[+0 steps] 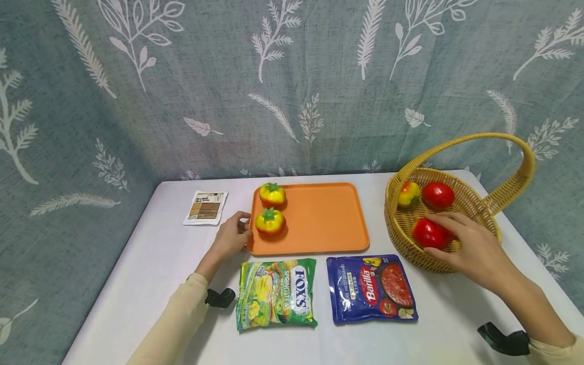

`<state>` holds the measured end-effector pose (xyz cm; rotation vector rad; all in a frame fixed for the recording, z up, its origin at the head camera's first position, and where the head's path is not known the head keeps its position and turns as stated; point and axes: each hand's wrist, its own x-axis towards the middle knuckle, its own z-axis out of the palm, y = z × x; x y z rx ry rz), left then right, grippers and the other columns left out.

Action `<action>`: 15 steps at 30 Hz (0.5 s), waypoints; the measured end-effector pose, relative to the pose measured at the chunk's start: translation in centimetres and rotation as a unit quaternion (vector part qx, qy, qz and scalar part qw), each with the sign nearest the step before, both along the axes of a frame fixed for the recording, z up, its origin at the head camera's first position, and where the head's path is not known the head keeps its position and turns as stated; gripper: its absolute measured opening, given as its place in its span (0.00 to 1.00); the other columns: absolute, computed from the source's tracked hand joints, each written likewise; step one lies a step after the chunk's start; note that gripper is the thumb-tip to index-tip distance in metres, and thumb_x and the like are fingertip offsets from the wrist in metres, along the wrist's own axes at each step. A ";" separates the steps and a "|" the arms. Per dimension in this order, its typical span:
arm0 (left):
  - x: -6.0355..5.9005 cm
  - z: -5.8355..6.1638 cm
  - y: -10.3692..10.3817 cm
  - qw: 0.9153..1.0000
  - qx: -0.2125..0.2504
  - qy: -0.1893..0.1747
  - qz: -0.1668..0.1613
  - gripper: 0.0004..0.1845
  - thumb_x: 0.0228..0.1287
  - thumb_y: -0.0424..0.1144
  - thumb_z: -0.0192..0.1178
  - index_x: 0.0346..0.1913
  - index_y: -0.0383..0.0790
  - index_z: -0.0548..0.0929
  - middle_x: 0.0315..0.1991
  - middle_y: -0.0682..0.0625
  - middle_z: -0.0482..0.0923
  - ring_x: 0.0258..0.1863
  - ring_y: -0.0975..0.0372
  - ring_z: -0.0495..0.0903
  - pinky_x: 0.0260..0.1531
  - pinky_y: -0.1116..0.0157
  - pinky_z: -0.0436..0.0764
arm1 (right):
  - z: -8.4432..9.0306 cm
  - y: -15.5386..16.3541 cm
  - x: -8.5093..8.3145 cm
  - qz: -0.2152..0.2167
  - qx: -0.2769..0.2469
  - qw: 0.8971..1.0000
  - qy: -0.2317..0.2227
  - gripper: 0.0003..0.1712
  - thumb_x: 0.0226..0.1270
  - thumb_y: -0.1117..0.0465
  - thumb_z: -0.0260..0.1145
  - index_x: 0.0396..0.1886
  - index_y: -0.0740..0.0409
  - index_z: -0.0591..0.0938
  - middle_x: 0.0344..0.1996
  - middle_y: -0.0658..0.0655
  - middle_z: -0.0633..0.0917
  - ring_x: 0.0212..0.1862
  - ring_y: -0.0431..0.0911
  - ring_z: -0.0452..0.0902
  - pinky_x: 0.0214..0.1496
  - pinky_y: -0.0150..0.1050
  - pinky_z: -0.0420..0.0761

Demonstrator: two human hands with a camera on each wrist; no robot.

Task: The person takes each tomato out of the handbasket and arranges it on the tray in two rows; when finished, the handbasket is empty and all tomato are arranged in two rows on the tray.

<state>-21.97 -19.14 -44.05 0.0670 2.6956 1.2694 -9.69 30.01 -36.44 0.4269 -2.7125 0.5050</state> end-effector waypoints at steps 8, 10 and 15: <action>0.1 -0.1 -0.3 1.000 -0.007 -0.002 0.001 0.25 0.66 0.30 0.58 0.65 0.35 0.70 0.48 0.37 0.78 0.39 0.52 0.79 0.26 0.63 0.85 | 0.0 -0.3 0.8 -0.009 0.003 1.000 0.004 0.41 0.43 0.58 0.84 0.60 0.60 0.81 0.53 0.68 0.79 0.50 0.66 0.78 0.42 0.68 0.79; 0.1 -0.1 -0.3 1.000 -0.010 -0.002 0.001 0.25 0.66 0.29 0.58 0.65 0.35 0.70 0.47 0.38 0.78 0.38 0.52 0.79 0.26 0.63 0.85 | 0.0 -0.3 0.9 -0.006 0.004 1.000 0.007 0.41 0.42 0.58 0.84 0.60 0.61 0.81 0.52 0.68 0.80 0.49 0.66 0.78 0.41 0.68 0.79; -0.1 -0.3 -0.1 1.000 -0.019 0.017 -0.004 0.24 0.64 0.30 0.59 0.64 0.34 0.71 0.45 0.39 0.78 0.38 0.53 0.79 0.26 0.63 0.84 | 0.2 -0.3 1.0 -0.010 0.005 1.000 0.021 0.40 0.40 0.59 0.84 0.57 0.63 0.81 0.51 0.68 0.80 0.49 0.65 0.77 0.41 0.67 0.80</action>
